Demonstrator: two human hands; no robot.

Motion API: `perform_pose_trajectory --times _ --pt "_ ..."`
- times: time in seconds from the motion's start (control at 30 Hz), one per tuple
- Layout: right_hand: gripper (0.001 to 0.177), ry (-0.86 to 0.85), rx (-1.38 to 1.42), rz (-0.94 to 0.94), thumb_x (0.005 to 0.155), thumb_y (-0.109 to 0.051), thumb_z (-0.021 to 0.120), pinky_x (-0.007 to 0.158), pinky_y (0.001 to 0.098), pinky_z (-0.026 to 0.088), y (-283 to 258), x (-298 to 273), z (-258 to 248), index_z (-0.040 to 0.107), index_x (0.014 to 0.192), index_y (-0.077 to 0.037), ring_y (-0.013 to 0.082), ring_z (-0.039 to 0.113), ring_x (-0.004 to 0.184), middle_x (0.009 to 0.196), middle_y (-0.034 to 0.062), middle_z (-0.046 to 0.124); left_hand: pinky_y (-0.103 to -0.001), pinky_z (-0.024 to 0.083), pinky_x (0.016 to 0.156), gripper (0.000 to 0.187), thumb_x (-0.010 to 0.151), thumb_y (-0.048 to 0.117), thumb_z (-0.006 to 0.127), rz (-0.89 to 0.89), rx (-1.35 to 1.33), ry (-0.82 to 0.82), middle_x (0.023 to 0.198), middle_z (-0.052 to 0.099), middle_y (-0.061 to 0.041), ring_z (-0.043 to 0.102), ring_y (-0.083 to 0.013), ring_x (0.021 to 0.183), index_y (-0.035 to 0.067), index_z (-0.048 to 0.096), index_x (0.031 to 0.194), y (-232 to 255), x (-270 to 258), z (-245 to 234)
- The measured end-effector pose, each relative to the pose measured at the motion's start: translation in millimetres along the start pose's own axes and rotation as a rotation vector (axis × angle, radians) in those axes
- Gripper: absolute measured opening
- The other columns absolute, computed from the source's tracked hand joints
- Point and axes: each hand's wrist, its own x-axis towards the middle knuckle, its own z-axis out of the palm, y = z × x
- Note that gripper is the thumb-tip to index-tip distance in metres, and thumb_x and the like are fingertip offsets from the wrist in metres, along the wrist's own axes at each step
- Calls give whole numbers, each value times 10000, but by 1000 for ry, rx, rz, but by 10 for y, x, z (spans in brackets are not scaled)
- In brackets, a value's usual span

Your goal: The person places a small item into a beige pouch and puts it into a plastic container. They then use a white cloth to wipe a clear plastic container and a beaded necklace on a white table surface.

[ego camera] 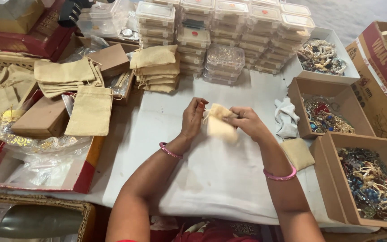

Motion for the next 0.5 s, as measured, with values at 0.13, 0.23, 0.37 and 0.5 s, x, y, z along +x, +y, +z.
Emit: perform_pose_trajectory --times 0.13,0.23,0.37,0.5 --pt "98 665 -802 -332 925 -118 739 717 467 517 -429 -105 263 736 983 -39 396 671 827 938 156 711 -254 466 721 544 1069 544 455 -5 -90 -11 848 614 -37 543 -120 781 37 637 1141 -60 21 -29" --pt "208 792 -898 -493 854 33 666 799 458 536 -256 -49 265 719 1046 -27 385 670 954 1058 141 703 -325 498 893 540 1160 517 400 195 198 100 1112 635 -102 617 -189 1015 39 649 1191 -120 54 -26" --pt "220 391 -760 -569 821 39 679 879 446 537 81 -24 368 699 1018 -56 361 653 1020 1104 127 678 -368 536 880 477 1061 468 514 -51 209 28 1160 623 -126 629 -259 1037 52 604 1278 -121 31 -31" --pt "260 369 -856 -417 721 54 658 811 477 511 63 -64 439 674 974 -3 361 641 929 984 153 655 -414 547 857 737 714 436 862 19 508 -314 1153 614 -161 661 -300 978 71 587 1293 82 36 -70"
